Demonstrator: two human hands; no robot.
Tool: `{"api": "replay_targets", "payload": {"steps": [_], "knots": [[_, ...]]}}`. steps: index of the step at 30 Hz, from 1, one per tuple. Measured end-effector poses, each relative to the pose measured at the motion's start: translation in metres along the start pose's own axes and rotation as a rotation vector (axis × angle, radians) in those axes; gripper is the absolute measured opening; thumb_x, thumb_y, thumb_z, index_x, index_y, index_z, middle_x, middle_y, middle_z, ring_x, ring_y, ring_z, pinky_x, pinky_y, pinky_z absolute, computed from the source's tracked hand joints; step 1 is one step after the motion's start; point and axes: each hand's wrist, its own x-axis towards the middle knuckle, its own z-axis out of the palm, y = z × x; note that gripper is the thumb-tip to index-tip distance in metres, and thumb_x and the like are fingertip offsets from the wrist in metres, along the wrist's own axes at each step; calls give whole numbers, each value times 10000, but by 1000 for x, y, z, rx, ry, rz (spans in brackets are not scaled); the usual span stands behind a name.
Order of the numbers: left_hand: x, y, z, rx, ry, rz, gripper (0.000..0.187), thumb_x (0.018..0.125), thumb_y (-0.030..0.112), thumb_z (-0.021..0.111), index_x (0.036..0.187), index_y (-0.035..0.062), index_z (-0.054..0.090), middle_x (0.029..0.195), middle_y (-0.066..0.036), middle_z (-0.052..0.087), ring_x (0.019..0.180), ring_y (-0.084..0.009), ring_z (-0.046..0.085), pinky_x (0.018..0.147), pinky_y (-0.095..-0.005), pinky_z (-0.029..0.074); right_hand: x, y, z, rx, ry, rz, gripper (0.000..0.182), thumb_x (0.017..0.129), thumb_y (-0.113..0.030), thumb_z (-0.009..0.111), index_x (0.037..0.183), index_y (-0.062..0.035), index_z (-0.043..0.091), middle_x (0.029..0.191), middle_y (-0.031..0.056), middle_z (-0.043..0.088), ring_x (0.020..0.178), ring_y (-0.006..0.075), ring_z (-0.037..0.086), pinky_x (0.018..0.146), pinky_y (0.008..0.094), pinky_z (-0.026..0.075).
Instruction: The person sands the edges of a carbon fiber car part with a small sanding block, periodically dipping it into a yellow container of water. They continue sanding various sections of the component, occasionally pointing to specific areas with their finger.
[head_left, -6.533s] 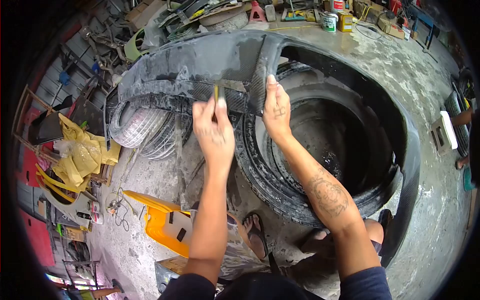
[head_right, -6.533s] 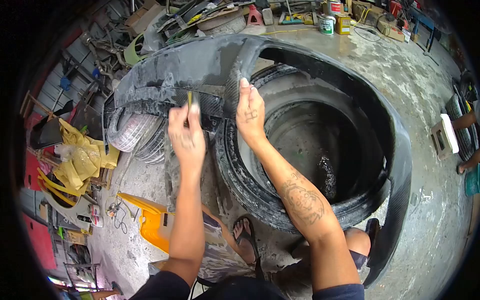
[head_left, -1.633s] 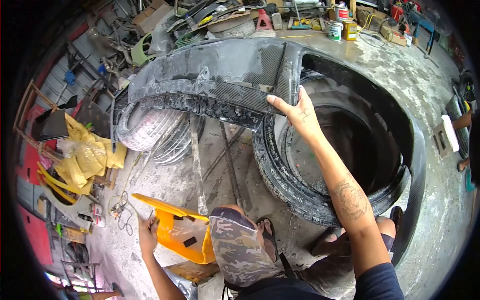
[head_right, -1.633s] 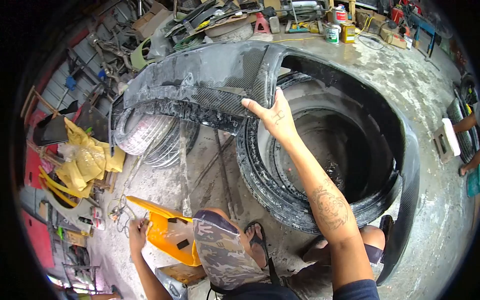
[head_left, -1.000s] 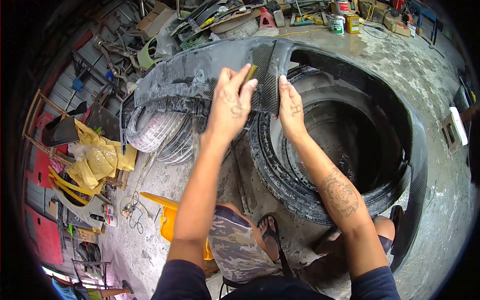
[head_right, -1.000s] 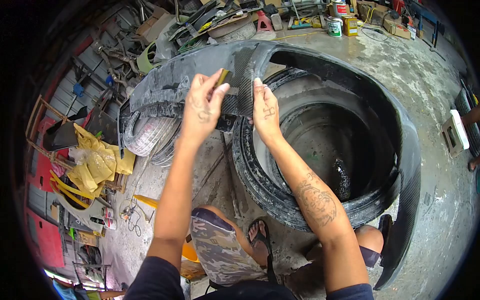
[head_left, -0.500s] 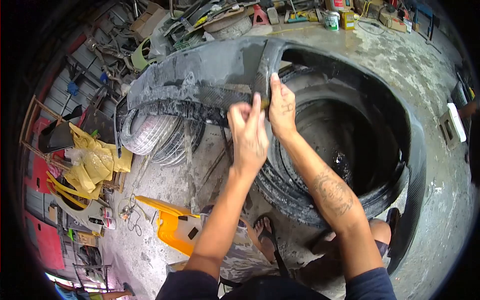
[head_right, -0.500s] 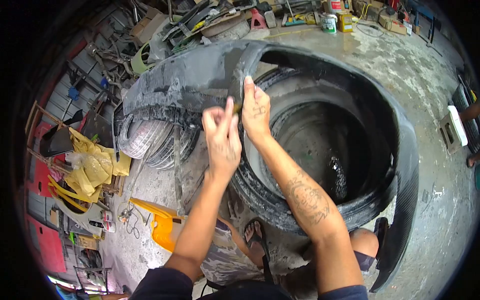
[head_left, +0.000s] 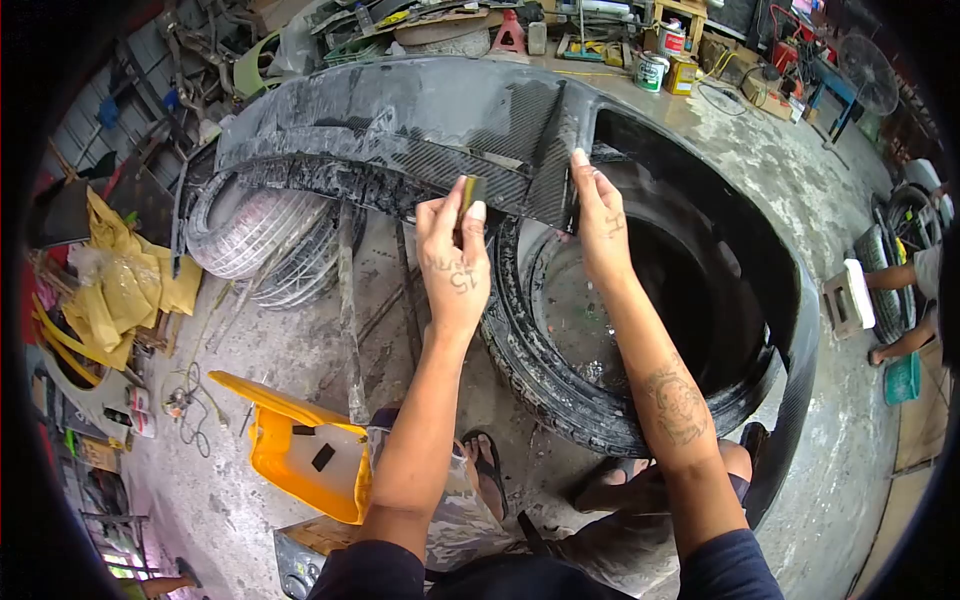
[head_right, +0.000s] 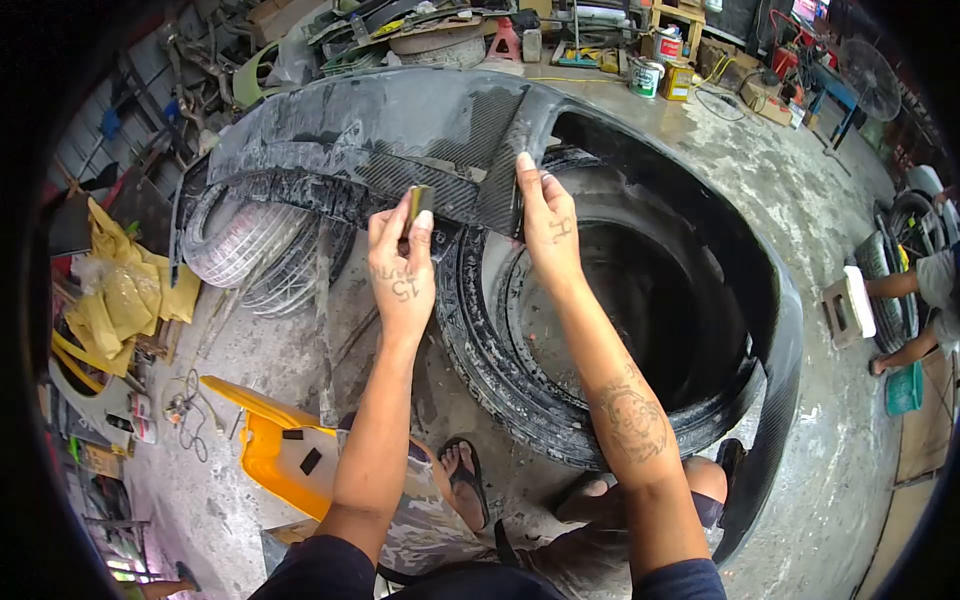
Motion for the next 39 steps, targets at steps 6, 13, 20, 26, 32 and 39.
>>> {"api": "replay_targets", "payload": {"steps": [6,13,20,26,32,39], "knots": [[-3,-2,1,-26,-27,-2,346,1026,152,642,1341,10,661,1032,-94,565,910,-194,588,784,-324,489,15,6,16,-253,90,-76,432,932,-303,782,1169,18,618,1010,59,696,853,114,635,775,276,513],[0,-2,1,-25,-57,-54,343,1019,147,647,1331,6,664,1026,-108,564,907,-229,589,800,-354,490,-2,4,15,-361,5,-175,553,819,-265,868,1195,-6,555,977,55,685,841,125,641,683,262,515],[5,13,-7,-58,-89,-48,280,1027,152,640,1241,-21,686,1008,-120,594,877,-235,605,775,-359,493,1,29,11,-237,79,-101,542,1082,-570,447,1046,-47,587,721,-34,550,537,31,472,459,224,373],[25,32,30,98,-203,212,189,1010,87,578,976,-79,663,897,-227,570,766,-388,577,701,-456,466,9,49,10,-87,118,-161,510,1104,-474,466,911,-20,598,693,-13,511,622,81,454,559,289,405],[33,42,26,208,-256,257,231,1001,125,585,899,-57,683,771,-185,559,688,-342,577,650,-442,447,6,42,21,-221,263,-248,538,1078,-434,536,833,45,566,666,206,541,615,223,453,601,403,435],[24,51,30,315,-238,187,243,982,135,620,843,-58,671,776,-184,567,683,-324,559,639,-430,433,3,28,24,-118,283,-248,494,1055,-385,575,859,67,590,723,315,611,702,496,637,647,492,485]]}}
